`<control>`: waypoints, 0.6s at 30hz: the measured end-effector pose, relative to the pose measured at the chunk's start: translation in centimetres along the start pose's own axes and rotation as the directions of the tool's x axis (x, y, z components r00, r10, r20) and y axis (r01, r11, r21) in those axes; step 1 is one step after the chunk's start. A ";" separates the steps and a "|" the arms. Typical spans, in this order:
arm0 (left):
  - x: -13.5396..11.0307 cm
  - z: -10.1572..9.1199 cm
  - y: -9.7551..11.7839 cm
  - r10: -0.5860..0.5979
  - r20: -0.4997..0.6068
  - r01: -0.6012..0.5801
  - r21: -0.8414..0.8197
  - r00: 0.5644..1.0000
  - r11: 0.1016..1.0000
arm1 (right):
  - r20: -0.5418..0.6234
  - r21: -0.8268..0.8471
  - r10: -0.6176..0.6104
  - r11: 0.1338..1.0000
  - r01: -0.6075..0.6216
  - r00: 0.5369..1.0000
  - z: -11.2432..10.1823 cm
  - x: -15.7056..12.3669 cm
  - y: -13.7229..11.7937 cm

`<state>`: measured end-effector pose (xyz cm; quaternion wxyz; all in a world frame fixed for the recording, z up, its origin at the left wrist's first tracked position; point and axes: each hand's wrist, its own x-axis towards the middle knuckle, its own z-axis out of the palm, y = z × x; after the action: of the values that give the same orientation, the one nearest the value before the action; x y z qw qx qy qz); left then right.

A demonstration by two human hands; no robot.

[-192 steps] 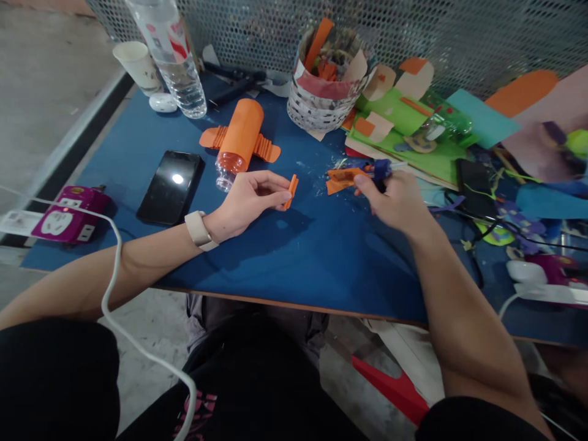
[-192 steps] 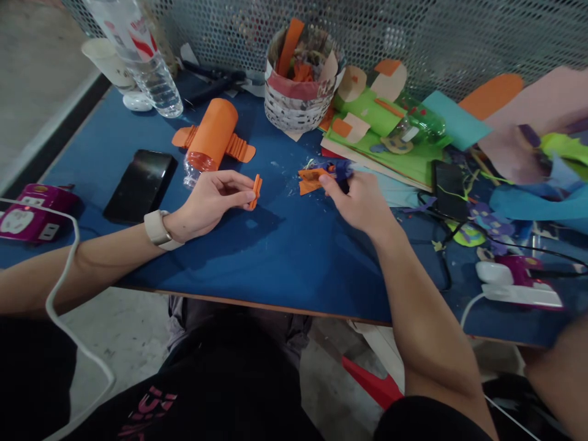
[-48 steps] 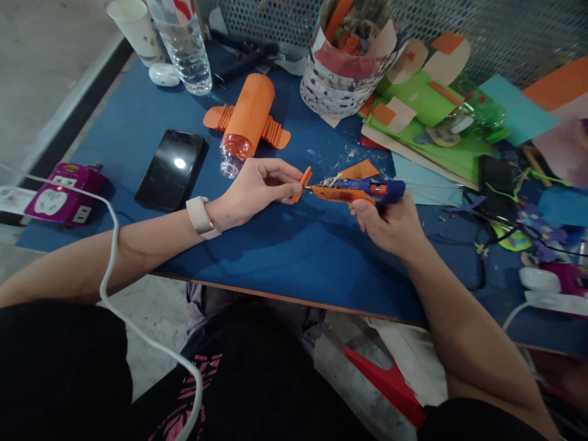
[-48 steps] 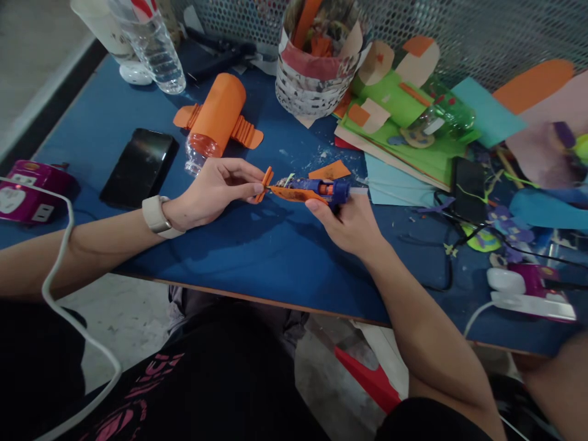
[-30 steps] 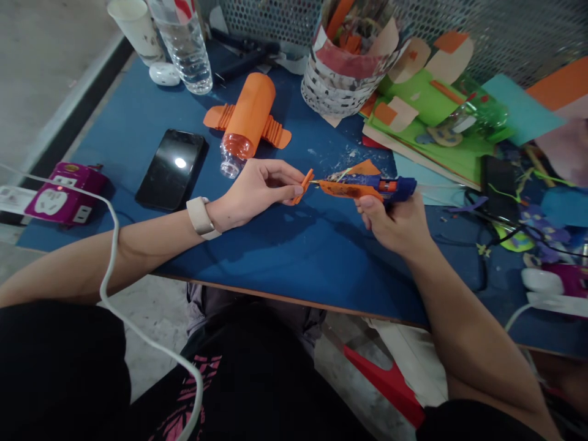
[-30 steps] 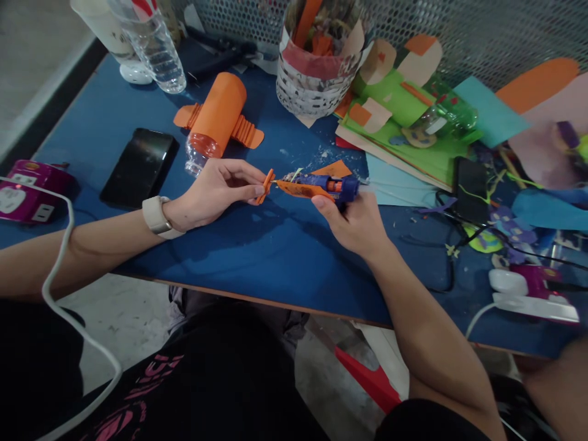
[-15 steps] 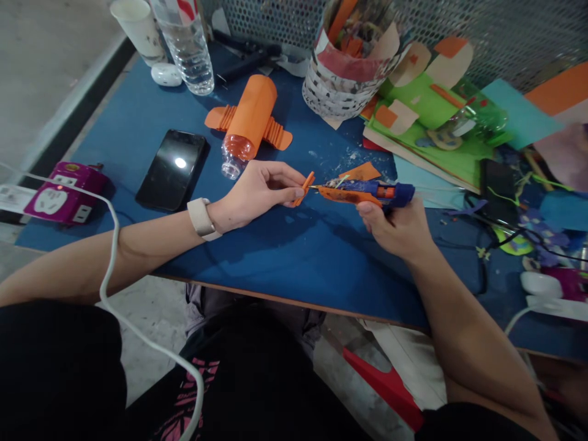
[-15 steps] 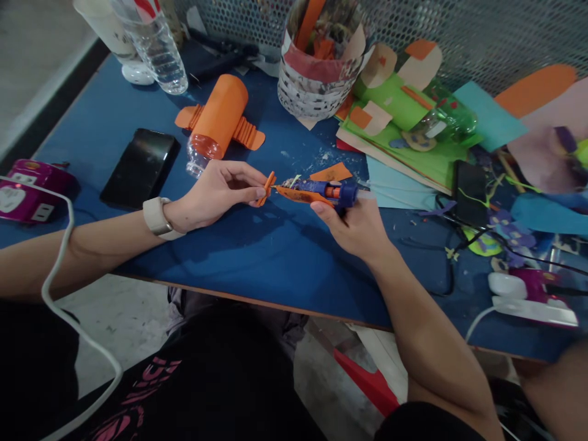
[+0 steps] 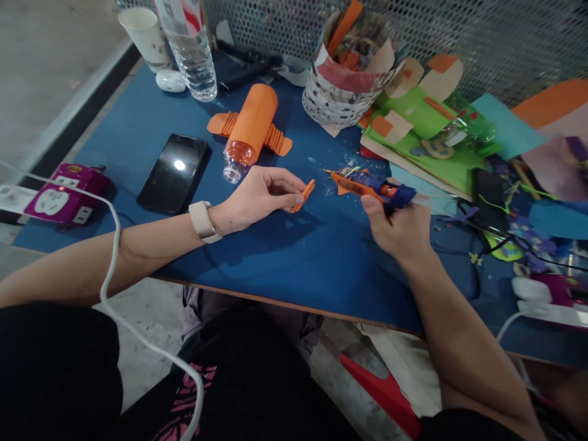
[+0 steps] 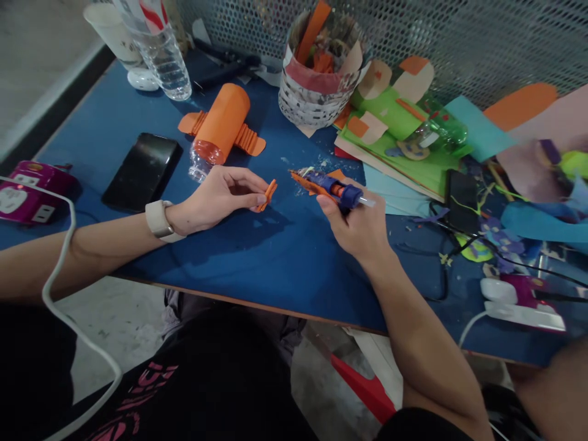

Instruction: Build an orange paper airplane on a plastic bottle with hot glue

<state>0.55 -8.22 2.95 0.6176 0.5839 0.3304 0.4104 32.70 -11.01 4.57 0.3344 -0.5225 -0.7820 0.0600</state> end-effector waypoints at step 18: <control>0.5 -0.4 -0.9 -0.013 0.035 0.015 -0.080 0.999 0.997 | 0.121 -0.168 0.187 0.972 -0.166 0.975 -0.2 0.7 5.4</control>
<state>0.56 -7.54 2.03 0.6491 0.5631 0.3070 0.4091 36.84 -8.07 2.61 0.2315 -0.6095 -0.7555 0.0635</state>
